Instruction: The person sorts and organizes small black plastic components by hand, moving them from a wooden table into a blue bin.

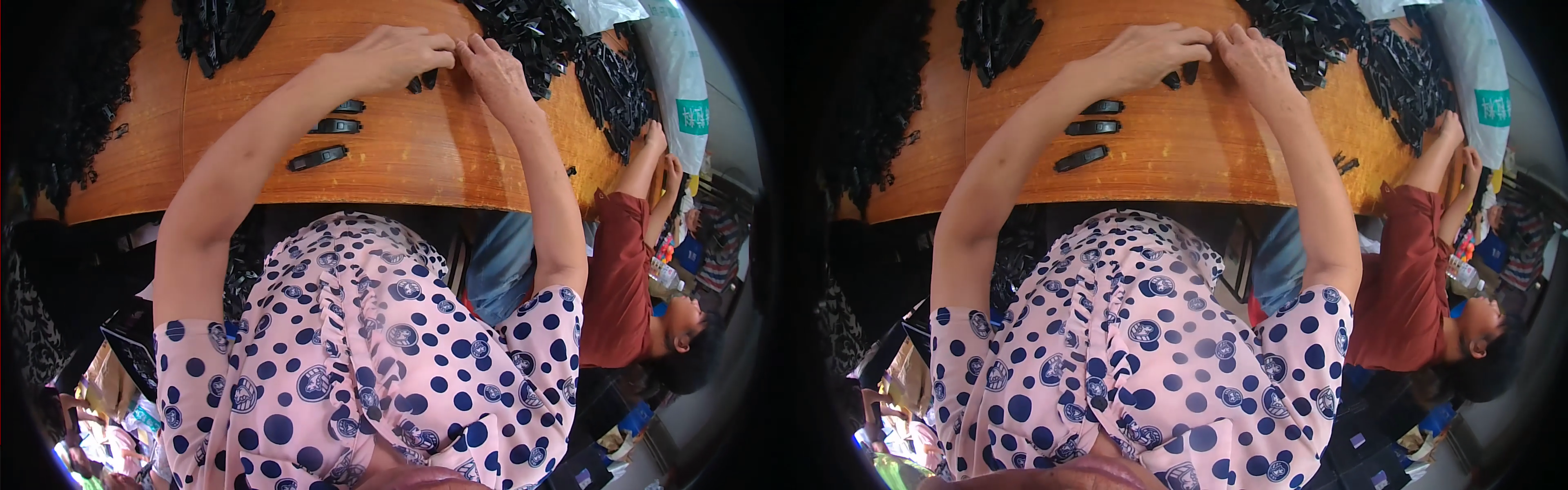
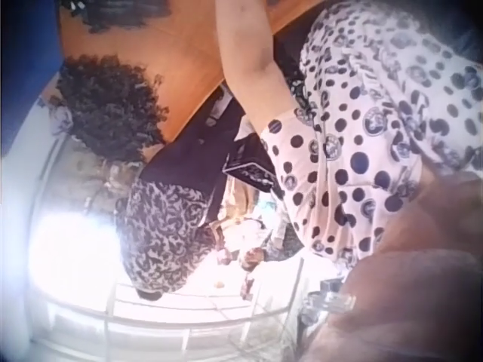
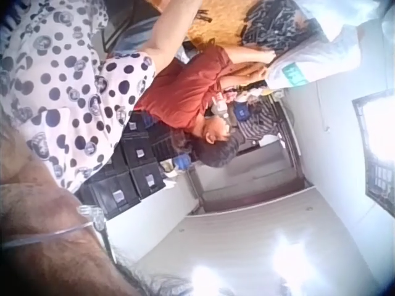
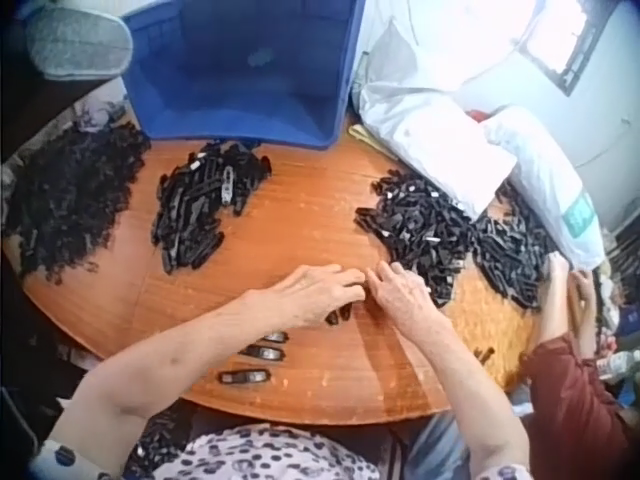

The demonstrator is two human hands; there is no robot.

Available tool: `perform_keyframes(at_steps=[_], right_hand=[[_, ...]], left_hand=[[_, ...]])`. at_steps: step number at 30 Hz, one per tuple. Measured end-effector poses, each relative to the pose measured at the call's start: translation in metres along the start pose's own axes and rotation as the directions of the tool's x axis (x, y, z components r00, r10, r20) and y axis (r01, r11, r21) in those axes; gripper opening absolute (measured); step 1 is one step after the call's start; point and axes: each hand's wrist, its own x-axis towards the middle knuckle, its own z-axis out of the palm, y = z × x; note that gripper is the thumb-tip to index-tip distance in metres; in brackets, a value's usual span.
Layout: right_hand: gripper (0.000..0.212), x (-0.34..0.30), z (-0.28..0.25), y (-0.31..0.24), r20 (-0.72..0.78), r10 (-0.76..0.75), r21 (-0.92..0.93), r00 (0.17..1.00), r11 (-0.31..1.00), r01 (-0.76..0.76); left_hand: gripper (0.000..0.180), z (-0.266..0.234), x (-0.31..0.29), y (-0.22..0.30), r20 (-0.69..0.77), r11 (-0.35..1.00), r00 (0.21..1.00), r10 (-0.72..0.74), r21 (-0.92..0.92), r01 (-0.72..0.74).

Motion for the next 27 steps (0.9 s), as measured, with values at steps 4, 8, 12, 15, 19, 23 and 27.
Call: perform_keyframes(at_steps=[4, 8, 12, 15, 19, 23, 27], right_hand=[[0.036, -0.010, -0.001, -0.010, -0.110, 0.291, 0.467, 0.950, 0.859, -0.209], [0.026, -0.038, 0.014, -0.028, -0.029, 0.542, 0.776, 0.840, 0.541, -0.323], [0.022, -0.051, 0.008, -0.033, -0.051, 0.440, 0.586, 0.897, 0.740, -0.329], [0.022, -0.044, -0.006, -0.031, -0.052, 0.343, 0.455, 0.938, 0.844, -0.284], [0.021, -0.038, -0.011, -0.031, 0.026, 0.302, 0.363, 0.953, 0.885, -0.291], [0.020, -0.036, -0.008, -0.033, 0.050, 0.329, 0.379, 0.943, 0.867, -0.323], [0.021, -0.036, -0.011, -0.035, 0.065, 0.368, 0.471, 0.928, 0.808, -0.353]], left_hand=[[0.021, -0.005, 0.013, -0.004, 0.187, 0.994, 0.977, -0.099, 0.057, 0.090], [0.018, -0.018, 0.009, -0.012, 0.421, 0.946, 0.866, -0.271, -0.049, 0.319], [0.024, -0.016, 0.002, -0.029, 0.361, 0.924, 0.877, -0.319, -0.090, 0.373], [0.029, -0.011, -0.008, -0.032, 0.254, 0.946, 0.918, -0.303, -0.036, 0.322], [0.030, -0.008, -0.027, -0.026, 0.031, 0.968, 0.967, -0.252, -0.002, 0.252], [0.030, -0.010, -0.021, -0.002, 0.262, 0.913, 0.890, -0.373, -0.065, 0.402], [0.029, -0.015, -0.019, 0.008, 0.149, 0.972, 0.962, -0.229, -0.010, 0.233]])
